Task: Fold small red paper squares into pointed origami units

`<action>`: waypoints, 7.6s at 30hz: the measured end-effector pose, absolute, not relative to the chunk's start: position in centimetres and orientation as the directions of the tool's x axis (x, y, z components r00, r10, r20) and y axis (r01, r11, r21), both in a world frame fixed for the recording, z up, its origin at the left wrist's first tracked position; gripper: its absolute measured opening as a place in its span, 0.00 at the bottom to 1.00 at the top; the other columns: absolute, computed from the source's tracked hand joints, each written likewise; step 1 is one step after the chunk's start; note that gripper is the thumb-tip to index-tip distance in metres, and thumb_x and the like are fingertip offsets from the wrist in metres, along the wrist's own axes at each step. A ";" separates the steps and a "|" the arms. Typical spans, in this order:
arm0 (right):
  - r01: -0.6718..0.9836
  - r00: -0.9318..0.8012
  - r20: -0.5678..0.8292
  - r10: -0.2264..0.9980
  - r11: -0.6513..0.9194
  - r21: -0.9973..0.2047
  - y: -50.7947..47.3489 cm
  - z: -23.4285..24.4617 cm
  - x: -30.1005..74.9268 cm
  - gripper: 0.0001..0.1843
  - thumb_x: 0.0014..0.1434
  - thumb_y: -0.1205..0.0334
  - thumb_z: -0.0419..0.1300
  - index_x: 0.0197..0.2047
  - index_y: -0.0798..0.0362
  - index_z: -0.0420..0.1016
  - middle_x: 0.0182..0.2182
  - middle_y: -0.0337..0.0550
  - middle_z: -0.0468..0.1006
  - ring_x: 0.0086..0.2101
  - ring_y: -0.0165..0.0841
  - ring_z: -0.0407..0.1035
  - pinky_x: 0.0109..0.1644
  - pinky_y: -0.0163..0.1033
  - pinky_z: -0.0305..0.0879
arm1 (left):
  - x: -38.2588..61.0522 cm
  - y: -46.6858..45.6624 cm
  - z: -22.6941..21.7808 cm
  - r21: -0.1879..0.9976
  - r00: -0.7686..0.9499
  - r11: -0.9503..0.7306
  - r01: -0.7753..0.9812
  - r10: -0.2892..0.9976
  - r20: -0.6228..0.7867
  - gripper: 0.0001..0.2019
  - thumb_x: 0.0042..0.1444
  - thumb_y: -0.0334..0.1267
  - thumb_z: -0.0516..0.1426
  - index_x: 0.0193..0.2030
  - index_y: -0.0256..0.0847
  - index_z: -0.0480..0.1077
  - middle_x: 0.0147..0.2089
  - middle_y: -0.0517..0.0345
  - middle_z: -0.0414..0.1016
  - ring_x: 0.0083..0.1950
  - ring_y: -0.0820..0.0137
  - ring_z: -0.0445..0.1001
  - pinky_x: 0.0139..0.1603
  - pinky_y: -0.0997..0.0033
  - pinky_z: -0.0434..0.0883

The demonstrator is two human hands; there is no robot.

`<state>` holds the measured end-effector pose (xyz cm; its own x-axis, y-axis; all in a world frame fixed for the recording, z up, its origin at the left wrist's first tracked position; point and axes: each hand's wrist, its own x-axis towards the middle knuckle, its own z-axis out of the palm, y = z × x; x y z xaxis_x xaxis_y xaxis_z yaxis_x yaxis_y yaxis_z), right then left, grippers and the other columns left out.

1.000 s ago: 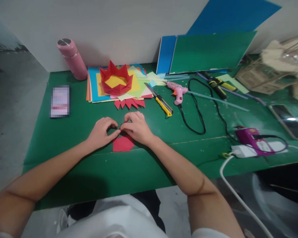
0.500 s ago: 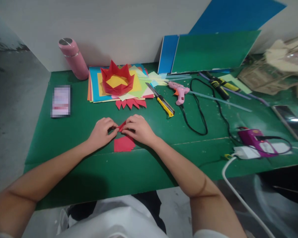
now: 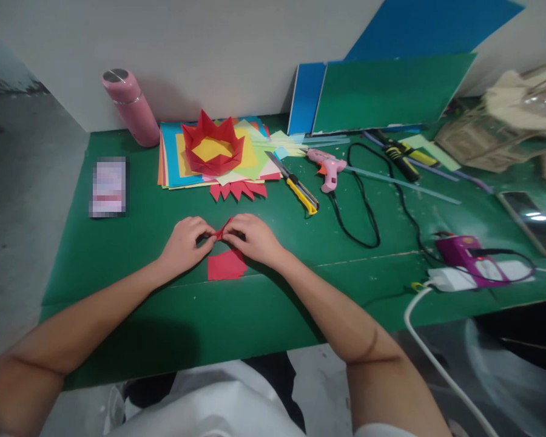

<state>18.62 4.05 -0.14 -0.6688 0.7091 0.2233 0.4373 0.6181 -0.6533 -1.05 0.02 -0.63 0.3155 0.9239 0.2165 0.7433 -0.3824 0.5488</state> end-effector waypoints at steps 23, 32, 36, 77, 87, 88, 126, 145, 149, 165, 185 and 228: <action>0.443 -0.647 0.232 0.726 0.606 -0.661 3.6 -0.1 18.3 0.06 0.62 0.62 0.58 0.32 0.52 0.73 0.31 0.43 0.75 0.33 0.32 0.67 0.37 0.37 0.63 | -1.3 0.2 -0.7 0.577 0.314 -0.380 0.723 0.924 0.216 0.10 0.61 0.38 0.54 0.37 0.41 0.77 0.35 0.57 0.75 0.38 0.67 0.70 0.42 0.64 0.64; 0.491 -0.610 0.210 0.764 0.572 -0.657 3.7 -0.2 18.1 0.05 0.59 0.63 0.62 0.31 0.53 0.73 0.26 0.38 0.71 0.27 0.29 0.63 0.32 0.34 0.58 | -1.2 0.2 -0.6 0.568 0.313 -0.379 0.730 0.925 0.214 0.09 0.61 0.37 0.55 0.37 0.41 0.77 0.36 0.56 0.76 0.38 0.67 0.71 0.42 0.63 0.64; 0.498 -0.599 0.209 0.773 0.563 -0.659 3.7 -0.3 18.0 0.05 0.58 0.64 0.61 0.30 0.53 0.72 0.26 0.38 0.70 0.26 0.28 0.62 0.31 0.34 0.56 | -1.1 0.1 -0.6 0.574 0.304 -0.370 0.731 0.929 0.212 0.08 0.60 0.37 0.56 0.37 0.41 0.77 0.35 0.57 0.76 0.38 0.67 0.71 0.42 0.64 0.65; 0.314 -0.734 0.376 0.566 0.773 -0.550 3.9 -0.7 19.7 0.10 0.64 0.64 0.56 0.41 0.51 0.79 0.35 0.46 0.77 0.36 0.32 0.71 0.38 0.37 0.68 | -1.1 -1.6 0.0 0.037 0.573 -0.646 0.762 0.700 0.426 0.14 0.64 0.35 0.50 0.37 0.37 0.77 0.21 0.59 0.72 0.23 0.70 0.70 0.24 0.69 0.57; 0.352 -0.790 0.356 0.500 0.844 -0.405 3.8 0.1 19.5 0.13 0.66 0.63 0.53 0.40 0.53 0.79 0.35 0.47 0.80 0.35 0.33 0.71 0.36 0.38 0.67 | -1.2 -1.7 0.1 0.030 0.589 -0.648 0.761 0.709 0.387 0.14 0.65 0.35 0.49 0.39 0.36 0.77 0.22 0.58 0.72 0.24 0.71 0.69 0.25 0.69 0.58; 0.356 -0.792 0.351 0.500 0.845 -0.399 3.8 0.1 19.5 0.13 0.66 0.63 0.52 0.40 0.53 0.79 0.35 0.47 0.80 0.35 0.33 0.71 0.36 0.38 0.66 | -1.2 -1.7 0.1 0.023 0.593 -0.649 0.760 0.708 0.383 0.14 0.65 0.35 0.49 0.40 0.36 0.77 0.22 0.58 0.72 0.24 0.71 0.69 0.25 0.69 0.58; 0.421 -0.824 0.263 0.502 0.853 -0.310 3.4 0.7 19.5 0.16 0.67 0.64 0.49 0.42 0.54 0.79 0.39 0.48 0.80 0.36 0.35 0.70 0.38 0.39 0.65 | -1.2 -1.7 0.4 0.152 0.547 -0.579 0.801 0.811 0.209 0.14 0.65 0.38 0.50 0.42 0.38 0.77 0.27 0.54 0.77 0.27 0.70 0.73 0.27 0.71 0.62; 0.351 -0.856 0.293 0.427 0.894 -0.277 3.9 1.3 20.0 0.13 0.64 0.65 0.52 0.41 0.53 0.78 0.38 0.50 0.78 0.39 0.37 0.68 0.43 0.45 0.64 | -1.4 -1.5 1.0 0.120 0.549 -0.579 0.807 0.809 0.208 0.14 0.65 0.39 0.51 0.41 0.42 0.78 0.23 0.57 0.75 0.23 0.71 0.68 0.24 0.71 0.53; 0.335 -0.850 0.310 0.426 0.891 -0.305 4.1 0.9 20.2 0.13 0.64 0.65 0.52 0.42 0.54 0.78 0.38 0.50 0.78 0.39 0.37 0.69 0.42 0.44 0.66 | -1.3 -1.5 1.1 0.102 0.552 -0.582 0.807 0.804 0.224 0.12 0.64 0.38 0.52 0.42 0.42 0.78 0.23 0.58 0.75 0.23 0.71 0.68 0.24 0.71 0.53; 0.368 -0.847 0.274 0.456 0.875 -0.315 4.1 1.0 20.1 0.15 0.67 0.63 0.50 0.45 0.54 0.79 0.40 0.49 0.79 0.39 0.37 0.70 0.42 0.42 0.68 | -1.2 -1.7 0.5 0.077 0.575 -0.617 0.783 0.765 0.290 0.12 0.64 0.36 0.52 0.39 0.38 0.77 0.24 0.57 0.76 0.25 0.70 0.72 0.25 0.70 0.59; 0.365 -0.788 0.376 0.487 0.862 -0.352 4.0 1.2 20.7 0.12 0.61 0.68 0.52 0.38 0.52 0.78 0.39 0.47 0.80 0.41 0.37 0.72 0.46 0.44 0.70 | -1.7 -1.3 0.6 0.203 0.505 -0.538 0.818 0.841 0.192 0.12 0.64 0.41 0.53 0.42 0.45 0.79 0.30 0.57 0.80 0.28 0.69 0.74 0.25 0.72 0.56; 0.547 -0.451 0.177 0.875 0.428 -0.719 5.0 -0.6 19.0 0.13 0.57 0.65 0.60 0.46 0.51 0.79 0.27 0.38 0.75 0.24 0.27 0.60 0.31 0.34 0.60 | -2.0 0.5 0.1 0.280 0.675 -0.723 0.632 0.691 0.258 0.14 0.61 0.27 0.50 0.50 0.33 0.73 0.52 0.47 0.75 0.46 0.63 0.71 0.49 0.60 0.69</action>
<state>19.04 5.02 -0.59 -0.4506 0.8750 0.1771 0.5474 0.4275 -0.7194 -1.97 0.52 0.11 0.6752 0.6909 0.2584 0.6321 -0.7225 0.2801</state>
